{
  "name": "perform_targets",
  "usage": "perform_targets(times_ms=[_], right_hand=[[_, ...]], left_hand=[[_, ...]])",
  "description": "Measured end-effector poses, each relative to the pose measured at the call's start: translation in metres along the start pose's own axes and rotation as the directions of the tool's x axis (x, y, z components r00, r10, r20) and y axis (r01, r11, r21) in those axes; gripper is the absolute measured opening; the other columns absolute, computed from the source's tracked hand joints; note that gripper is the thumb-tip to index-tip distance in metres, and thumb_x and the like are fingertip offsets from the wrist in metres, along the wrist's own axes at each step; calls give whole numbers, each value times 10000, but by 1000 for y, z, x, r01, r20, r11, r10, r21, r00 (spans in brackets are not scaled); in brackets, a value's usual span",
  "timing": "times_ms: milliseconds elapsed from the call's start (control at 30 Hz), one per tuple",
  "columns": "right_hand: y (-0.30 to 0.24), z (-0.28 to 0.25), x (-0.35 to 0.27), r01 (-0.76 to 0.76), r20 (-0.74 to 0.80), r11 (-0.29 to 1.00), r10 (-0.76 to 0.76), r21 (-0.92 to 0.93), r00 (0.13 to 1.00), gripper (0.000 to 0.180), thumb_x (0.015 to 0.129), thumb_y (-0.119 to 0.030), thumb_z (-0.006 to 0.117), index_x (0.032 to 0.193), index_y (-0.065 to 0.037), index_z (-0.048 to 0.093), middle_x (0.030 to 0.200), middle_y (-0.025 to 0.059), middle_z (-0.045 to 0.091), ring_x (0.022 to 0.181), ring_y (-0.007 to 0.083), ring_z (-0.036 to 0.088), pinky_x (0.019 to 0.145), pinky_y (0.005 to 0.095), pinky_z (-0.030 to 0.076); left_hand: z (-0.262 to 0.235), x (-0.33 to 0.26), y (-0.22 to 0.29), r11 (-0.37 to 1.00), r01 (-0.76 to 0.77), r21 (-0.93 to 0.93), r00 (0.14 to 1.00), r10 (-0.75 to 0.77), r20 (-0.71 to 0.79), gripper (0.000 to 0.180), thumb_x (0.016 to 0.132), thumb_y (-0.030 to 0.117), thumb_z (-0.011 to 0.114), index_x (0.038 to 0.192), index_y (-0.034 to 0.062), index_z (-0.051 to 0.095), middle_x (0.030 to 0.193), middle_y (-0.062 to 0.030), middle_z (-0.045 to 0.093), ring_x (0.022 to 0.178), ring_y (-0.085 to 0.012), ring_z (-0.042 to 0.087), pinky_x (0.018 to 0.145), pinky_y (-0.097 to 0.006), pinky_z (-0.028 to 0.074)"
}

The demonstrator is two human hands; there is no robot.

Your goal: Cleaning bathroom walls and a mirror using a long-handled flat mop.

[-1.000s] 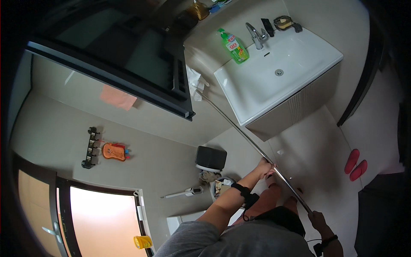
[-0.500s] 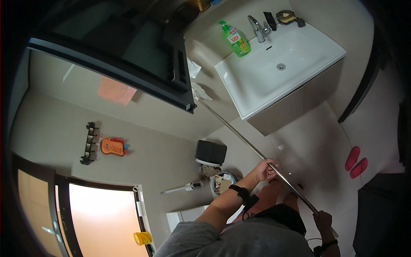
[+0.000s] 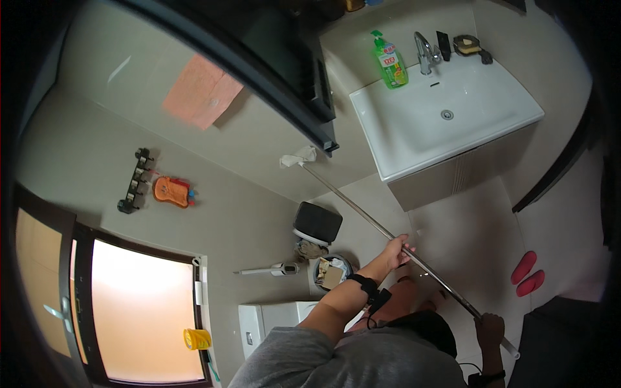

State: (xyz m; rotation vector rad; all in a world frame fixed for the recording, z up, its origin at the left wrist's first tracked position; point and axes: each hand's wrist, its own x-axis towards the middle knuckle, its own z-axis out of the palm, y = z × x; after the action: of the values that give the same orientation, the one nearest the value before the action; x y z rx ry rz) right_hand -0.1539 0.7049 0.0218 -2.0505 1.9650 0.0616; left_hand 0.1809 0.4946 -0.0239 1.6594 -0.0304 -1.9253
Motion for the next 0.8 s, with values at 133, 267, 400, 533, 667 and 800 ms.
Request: perform_targets(times_ms=[133,267,400,533,667,800], right_hand=[[16,5,-7,72,-83,994,-65,78,994,253,649,-260,659,585,-71,505,579,109,508,589,293,514,554,395,388],[14,-15,-12,23,-52,998,-26,-53,998,240,670,-250,649,628,-68,498,601,97,486,627,278,512,583,388,383],[-4,-64,-10,92,-100,993,-85,70,991,213,682,-199,630,662,-47,482,569,119,466,575,314,493,536,408,373],[11,-71,-11,50,52,992,-56,113,997,223,732,-221,559,697,-5,516,551,133,523,526,285,539,477,387,397],[12,-114,-39,66,227,935,-152,348,962,255,805,-265,519,807,-10,510,613,225,504,606,374,519,526,445,384],[6,-131,-58,47,184,975,-88,216,979,236,815,-233,506,796,1,503,573,218,502,544,385,501,505,437,377]], left_hand=[[10,-12,-5,999,-35,-35,999,36,38,165,811,225,467,951,147,427,747,17,477,667,-164,557,660,-334,412],[20,-35,-5,992,-88,-89,996,89,7,96,813,190,431,892,136,440,721,3,487,703,-176,577,656,-326,416],[10,-29,2,978,-91,-190,990,109,91,84,831,178,385,848,102,416,693,-15,479,743,-209,578,644,-338,433],[19,-20,4,932,-8,-363,980,79,181,90,828,153,378,831,67,405,648,-38,470,759,-214,568,553,-333,447],[44,-50,0,954,73,-291,996,-53,78,171,869,116,382,1012,22,379,679,-64,394,580,-170,421,609,-381,498],[52,-33,-17,929,83,-361,991,-38,132,175,868,139,395,991,15,400,679,-75,454,571,-174,482,582,-366,529]])
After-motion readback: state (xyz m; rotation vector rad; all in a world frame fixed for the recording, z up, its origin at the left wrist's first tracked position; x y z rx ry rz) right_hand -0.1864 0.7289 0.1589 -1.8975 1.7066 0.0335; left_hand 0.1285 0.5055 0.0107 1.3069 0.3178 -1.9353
